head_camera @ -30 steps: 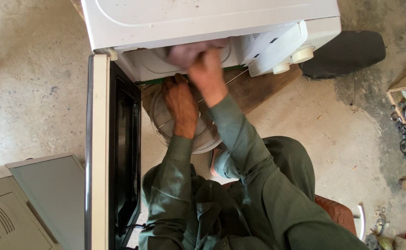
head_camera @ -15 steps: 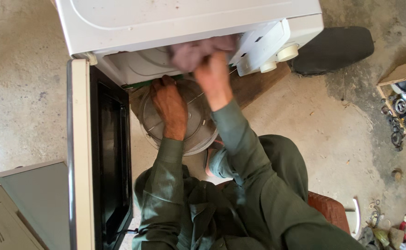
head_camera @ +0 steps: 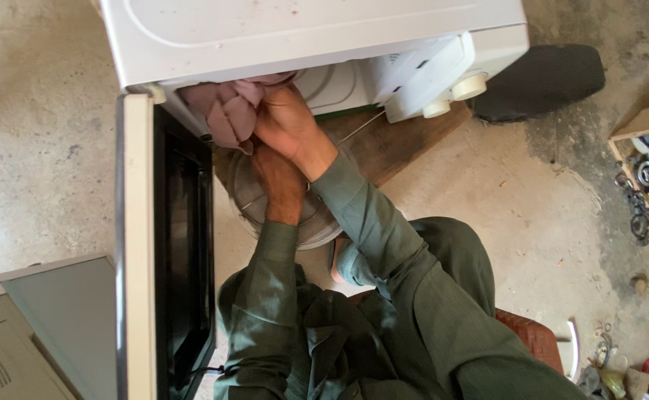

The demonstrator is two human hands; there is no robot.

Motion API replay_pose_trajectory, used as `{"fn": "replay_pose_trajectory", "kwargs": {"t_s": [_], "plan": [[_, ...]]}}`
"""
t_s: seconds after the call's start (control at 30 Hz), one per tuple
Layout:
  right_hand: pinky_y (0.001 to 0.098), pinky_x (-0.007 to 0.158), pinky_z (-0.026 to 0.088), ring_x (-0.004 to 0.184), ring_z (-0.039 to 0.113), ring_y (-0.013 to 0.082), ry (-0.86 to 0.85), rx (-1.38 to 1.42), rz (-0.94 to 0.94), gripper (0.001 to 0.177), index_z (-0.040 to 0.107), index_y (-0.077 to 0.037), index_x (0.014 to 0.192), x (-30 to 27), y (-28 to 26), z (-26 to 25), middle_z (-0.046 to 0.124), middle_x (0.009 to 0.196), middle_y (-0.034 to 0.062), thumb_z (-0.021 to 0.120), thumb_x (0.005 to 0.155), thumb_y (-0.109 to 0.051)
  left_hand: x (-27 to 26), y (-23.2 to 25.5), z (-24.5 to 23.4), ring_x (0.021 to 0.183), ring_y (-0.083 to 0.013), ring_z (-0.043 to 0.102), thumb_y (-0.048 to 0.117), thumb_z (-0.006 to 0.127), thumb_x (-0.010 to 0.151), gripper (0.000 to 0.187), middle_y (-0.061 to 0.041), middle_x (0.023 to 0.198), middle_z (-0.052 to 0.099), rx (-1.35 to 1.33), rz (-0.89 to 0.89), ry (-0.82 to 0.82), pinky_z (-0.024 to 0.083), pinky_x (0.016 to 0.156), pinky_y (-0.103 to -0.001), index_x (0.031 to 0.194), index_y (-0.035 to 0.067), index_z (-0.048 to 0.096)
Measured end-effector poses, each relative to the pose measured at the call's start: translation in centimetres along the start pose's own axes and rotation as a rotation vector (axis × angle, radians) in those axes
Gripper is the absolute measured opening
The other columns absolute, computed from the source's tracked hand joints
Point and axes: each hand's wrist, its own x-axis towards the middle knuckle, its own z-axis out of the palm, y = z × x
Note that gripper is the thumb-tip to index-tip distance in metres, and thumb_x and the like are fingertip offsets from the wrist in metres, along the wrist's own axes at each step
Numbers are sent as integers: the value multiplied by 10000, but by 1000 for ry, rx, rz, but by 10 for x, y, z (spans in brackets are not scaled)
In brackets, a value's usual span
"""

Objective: The person wipes the interior of a white microwave with a cloth, focusing on the control panel, door frame, and glass turntable. The microwave door remains open throughout the sequence.

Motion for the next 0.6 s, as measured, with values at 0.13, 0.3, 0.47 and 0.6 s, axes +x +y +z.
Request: {"fn": "replay_pose_trajectory", "kwargs": {"t_s": [0.13,0.3,0.47,0.6], "plan": [[404,825,565,816,672,228,-126,-137,-109,48,649,-28,909,-10,-36,-35,668,941,125,639,951,-48,1,6,-9,984,-387,636,104,648,916,200,-244,1047,667,152,-25,-31,505,915,-494,1066,-28,658],[392,818,537,764,614,228,-118,73,-366,142,639,-39,982,-16,-78,-108,600,833,94,603,1099,-110,9,25,-26,1056,-431,605,61,644,965,139,-281,1088,643,129,-171,-12,493,916,-507,1058,-43,643],[408,921,542,928,629,246,-32,186,-321,81,656,-21,1077,-10,-55,-101,627,995,113,627,1043,-89,6,20,-22,1070,-416,609,50,633,905,222,-260,1115,638,236,-86,4,495,962,-500,1102,-52,623],[420,1003,545,1059,641,261,-184,58,-91,170,670,-6,1154,10,-9,-63,648,1124,128,646,998,-71,0,-1,-1,1043,-404,621,64,633,940,210,-247,1097,643,116,-100,1,504,928,-493,1108,-59,616]]}}
